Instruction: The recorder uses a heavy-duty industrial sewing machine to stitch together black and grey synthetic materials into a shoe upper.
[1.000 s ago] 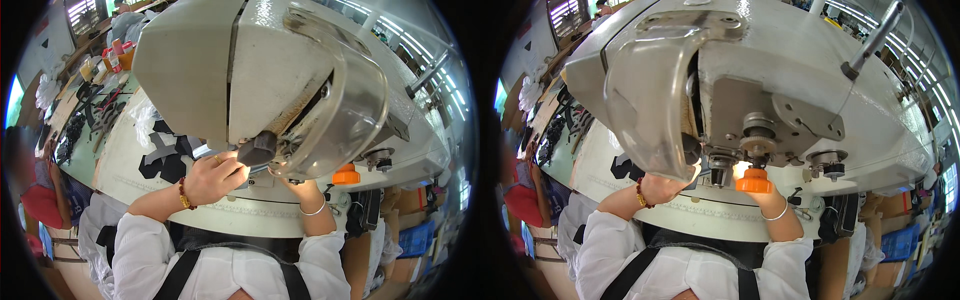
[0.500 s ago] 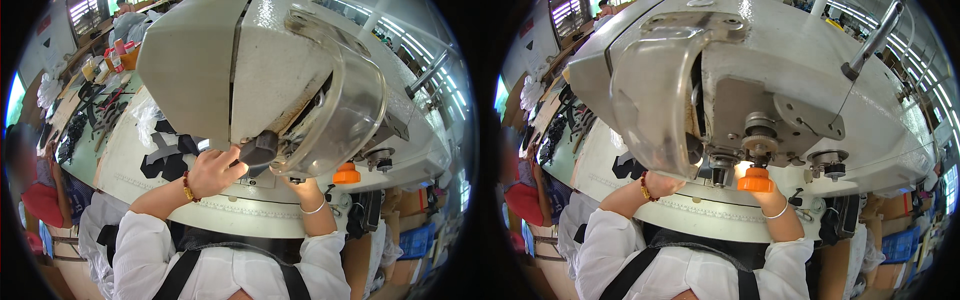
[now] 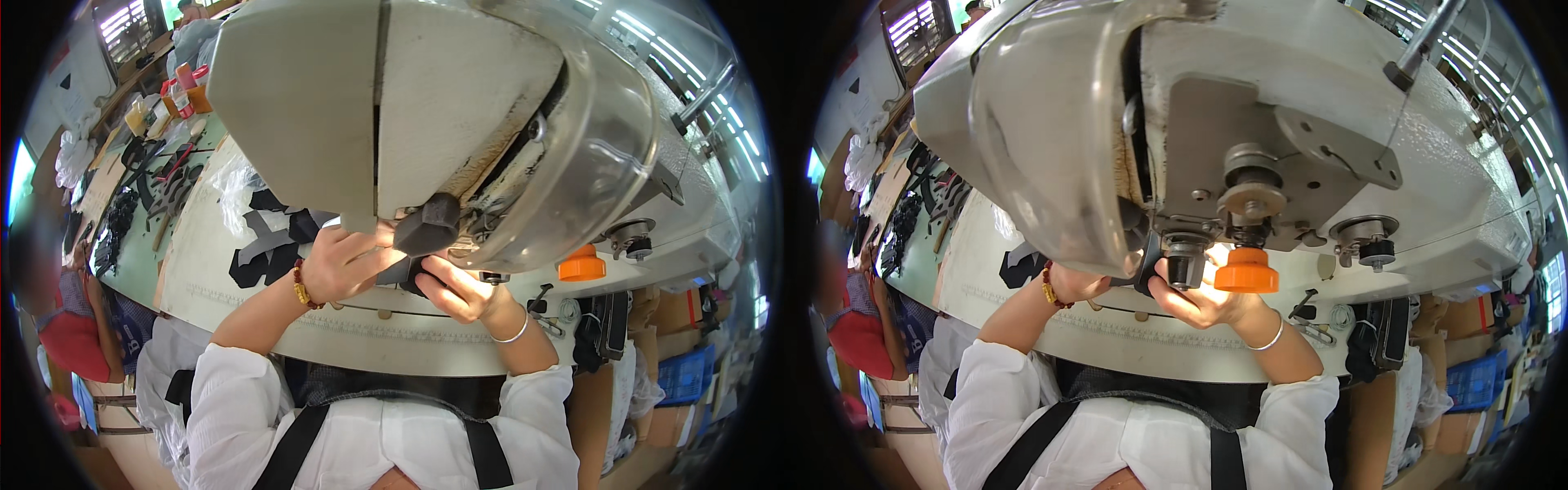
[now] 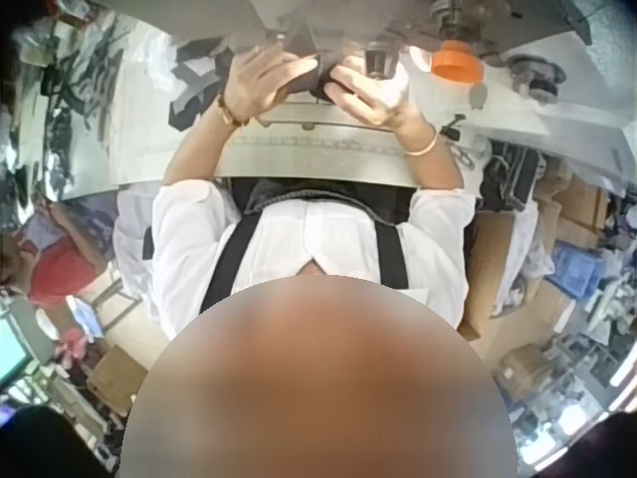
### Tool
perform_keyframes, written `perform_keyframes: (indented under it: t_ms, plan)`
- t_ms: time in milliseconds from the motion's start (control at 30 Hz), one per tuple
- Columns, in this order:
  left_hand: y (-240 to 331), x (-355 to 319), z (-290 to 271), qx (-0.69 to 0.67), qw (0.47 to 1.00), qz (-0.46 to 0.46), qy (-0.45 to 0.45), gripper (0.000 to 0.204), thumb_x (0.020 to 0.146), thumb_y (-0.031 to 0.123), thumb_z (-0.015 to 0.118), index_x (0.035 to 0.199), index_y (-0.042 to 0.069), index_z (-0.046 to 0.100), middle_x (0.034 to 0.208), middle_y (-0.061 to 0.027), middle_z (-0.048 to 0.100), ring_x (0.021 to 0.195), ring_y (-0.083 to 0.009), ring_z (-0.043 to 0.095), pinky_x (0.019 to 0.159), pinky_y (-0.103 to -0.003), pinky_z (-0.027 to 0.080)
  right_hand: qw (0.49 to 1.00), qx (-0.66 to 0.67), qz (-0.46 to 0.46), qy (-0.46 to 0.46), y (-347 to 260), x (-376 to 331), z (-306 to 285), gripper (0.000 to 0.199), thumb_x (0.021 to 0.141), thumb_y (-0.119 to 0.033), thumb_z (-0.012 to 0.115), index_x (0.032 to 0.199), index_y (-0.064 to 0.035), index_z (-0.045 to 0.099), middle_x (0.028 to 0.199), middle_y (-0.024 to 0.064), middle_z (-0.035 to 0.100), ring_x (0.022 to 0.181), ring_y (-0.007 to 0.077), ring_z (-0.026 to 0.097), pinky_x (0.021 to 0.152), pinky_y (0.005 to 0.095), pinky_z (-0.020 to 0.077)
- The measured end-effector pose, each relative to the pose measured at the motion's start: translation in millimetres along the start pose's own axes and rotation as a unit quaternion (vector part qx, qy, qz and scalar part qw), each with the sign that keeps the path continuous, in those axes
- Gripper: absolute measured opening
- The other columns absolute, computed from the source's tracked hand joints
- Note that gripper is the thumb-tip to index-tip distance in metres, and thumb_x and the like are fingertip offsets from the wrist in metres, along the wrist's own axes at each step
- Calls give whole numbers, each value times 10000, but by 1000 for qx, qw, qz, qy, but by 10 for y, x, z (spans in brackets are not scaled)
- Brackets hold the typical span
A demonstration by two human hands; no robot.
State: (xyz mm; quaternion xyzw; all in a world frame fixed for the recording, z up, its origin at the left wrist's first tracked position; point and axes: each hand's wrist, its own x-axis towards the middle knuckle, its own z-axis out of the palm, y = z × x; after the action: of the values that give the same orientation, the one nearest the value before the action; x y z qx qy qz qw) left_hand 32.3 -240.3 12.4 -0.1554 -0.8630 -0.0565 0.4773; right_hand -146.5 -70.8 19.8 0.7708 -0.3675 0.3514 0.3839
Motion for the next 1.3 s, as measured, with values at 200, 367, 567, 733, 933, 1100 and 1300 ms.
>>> perform_keyframes:
  t_ms: [200,367,567,733,933,1100,1300]
  plan:
    - [-26,-17,-36,23,998,53,-13,268,693,46,747,960,63,727,1023,-77,704,903,-228,731,707,-317,626,1000,7,-19,18,-19,10,39,223,617,-87,729,839,-89,708,919,44,687,748,214,686,629,360,573]
    - [11,48,-66,14,997,75,1,205,739,75,739,941,52,720,1021,-92,708,896,-233,739,708,-314,630,1000,11,-8,18,-26,46,34,214,610,-71,727,822,-81,696,907,55,694,730,212,688,625,350,583]
    - [33,174,-146,24,991,124,36,162,770,90,733,923,41,712,1015,-107,710,890,-239,747,707,-311,637,1000,10,-9,28,-24,60,51,207,604,-72,726,808,-77,692,920,73,719,725,218,699,600,348,577]
    - [34,214,-159,13,990,135,42,156,777,90,731,921,35,709,1011,-110,712,887,-239,752,700,-306,643,999,26,4,33,-24,59,61,200,608,-71,727,805,-61,694,938,83,733,726,229,703,589,350,569]
    - [37,216,-164,8,990,138,36,137,796,75,723,925,31,711,1005,-114,716,876,-237,754,695,-304,646,999,32,10,30,-20,109,52,194,614,-63,727,805,-54,696,911,76,730,715,224,697,572,348,554]
    - [121,261,-221,48,989,141,16,131,803,75,724,924,29,703,991,-108,718,869,-227,757,707,-301,647,998,15,58,15,-23,112,28,194,616,-60,746,804,-60,697,843,59,701,670,235,676,562,363,546]
    - [291,313,-298,88,991,96,-37,134,806,85,732,923,40,683,968,-88,718,885,-199,754,741,-295,646,906,-335,46,-256,24,-530,-153,161,808,-64,713,968,-71,698,957,38,675,846,229,675,780,381,561]
